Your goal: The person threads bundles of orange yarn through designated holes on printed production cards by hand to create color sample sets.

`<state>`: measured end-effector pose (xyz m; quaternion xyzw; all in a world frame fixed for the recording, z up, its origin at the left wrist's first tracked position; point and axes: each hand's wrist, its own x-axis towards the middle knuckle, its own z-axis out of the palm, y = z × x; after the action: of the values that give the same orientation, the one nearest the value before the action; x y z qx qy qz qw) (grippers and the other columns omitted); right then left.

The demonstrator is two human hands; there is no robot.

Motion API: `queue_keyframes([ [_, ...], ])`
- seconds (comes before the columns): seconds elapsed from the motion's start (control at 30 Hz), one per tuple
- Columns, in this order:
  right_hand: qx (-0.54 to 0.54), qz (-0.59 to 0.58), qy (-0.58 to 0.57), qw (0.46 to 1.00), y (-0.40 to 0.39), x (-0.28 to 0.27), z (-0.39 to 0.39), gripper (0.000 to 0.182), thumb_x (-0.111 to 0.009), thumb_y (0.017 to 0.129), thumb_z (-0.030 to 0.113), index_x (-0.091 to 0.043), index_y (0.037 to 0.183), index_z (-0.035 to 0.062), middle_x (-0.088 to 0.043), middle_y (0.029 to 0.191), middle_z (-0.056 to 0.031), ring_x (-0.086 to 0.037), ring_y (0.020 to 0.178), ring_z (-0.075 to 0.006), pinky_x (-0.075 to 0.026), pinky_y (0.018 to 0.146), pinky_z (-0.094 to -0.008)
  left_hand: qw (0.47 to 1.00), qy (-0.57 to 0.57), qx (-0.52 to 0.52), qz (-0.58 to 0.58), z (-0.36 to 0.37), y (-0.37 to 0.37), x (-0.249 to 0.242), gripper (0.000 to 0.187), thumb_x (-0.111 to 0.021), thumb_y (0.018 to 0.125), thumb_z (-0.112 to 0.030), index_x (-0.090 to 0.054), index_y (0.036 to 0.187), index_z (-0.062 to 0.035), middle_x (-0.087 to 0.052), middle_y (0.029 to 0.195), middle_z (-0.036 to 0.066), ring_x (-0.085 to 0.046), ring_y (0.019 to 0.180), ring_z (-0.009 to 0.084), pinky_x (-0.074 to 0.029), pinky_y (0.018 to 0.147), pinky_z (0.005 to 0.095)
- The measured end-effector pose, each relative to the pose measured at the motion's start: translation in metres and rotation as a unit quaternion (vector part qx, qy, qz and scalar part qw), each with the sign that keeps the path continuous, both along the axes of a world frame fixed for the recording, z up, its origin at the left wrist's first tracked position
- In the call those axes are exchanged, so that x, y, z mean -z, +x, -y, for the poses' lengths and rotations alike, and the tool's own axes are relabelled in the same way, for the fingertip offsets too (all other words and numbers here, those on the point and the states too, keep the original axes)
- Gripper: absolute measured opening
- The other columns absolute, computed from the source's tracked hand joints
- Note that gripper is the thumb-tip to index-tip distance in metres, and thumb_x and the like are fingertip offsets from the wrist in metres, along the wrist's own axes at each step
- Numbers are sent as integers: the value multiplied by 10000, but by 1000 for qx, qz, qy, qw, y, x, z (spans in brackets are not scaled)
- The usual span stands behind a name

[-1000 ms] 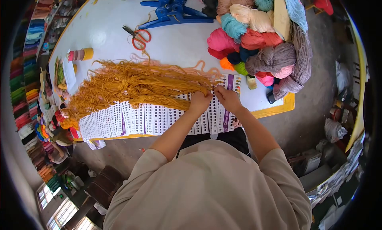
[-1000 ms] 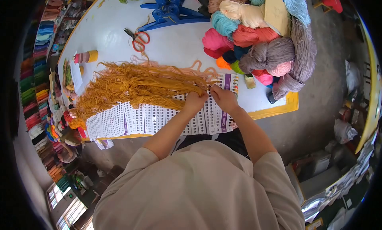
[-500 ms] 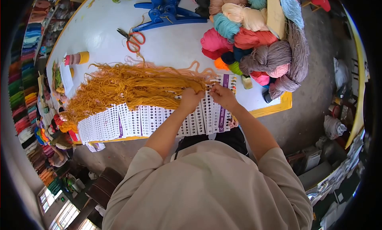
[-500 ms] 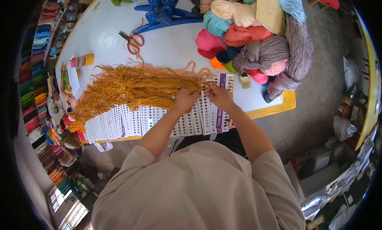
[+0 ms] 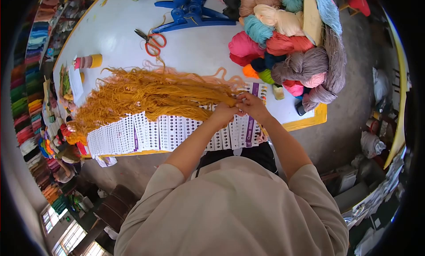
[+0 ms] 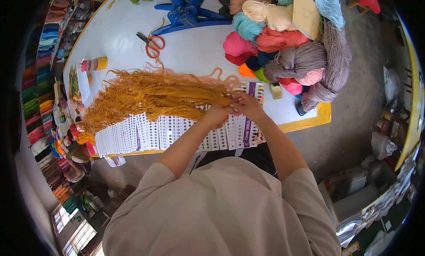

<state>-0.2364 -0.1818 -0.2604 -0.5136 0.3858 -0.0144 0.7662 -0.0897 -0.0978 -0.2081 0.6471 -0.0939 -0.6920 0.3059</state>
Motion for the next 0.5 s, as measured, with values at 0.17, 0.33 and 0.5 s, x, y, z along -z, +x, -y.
queue_keyframes([
  [0.17, 7, -19, 8, 1000, -2, 1, 0, 284, -728, 827, 169, -589, 1059, 83, -646, 742, -17, -596, 669, -90, -458, 612, -252, 940, -109, 231, 227, -3, 9, 20, 228, -611, 841, -212, -686, 944, -24, -683, 764, 125, -578, 522, 185, -448, 482, 301],
  [0.33, -120, -145, -209, 960, 5, -12, -3, 321, -749, 788, 270, -589, 1029, 130, -668, 774, -28, -648, 746, -187, -491, 686, -332, 983, 0, 45, 178, -20, 77, -25, 251, -623, 866, -279, -663, 813, -37, -664, 744, 106, -581, 567, 223, -446, 514, 342],
  [0.5, -130, -201, -235, 942, 13, -24, -3, 296, -738, 790, 295, -593, 999, 142, -677, 811, -29, -661, 801, -222, -498, 716, -373, 941, -67, -333, 8, -62, 185, -105, 78, -599, 879, -175, -615, 851, -104, -533, 639, -9, -383, 468, 69, -288, 416, 239],
])
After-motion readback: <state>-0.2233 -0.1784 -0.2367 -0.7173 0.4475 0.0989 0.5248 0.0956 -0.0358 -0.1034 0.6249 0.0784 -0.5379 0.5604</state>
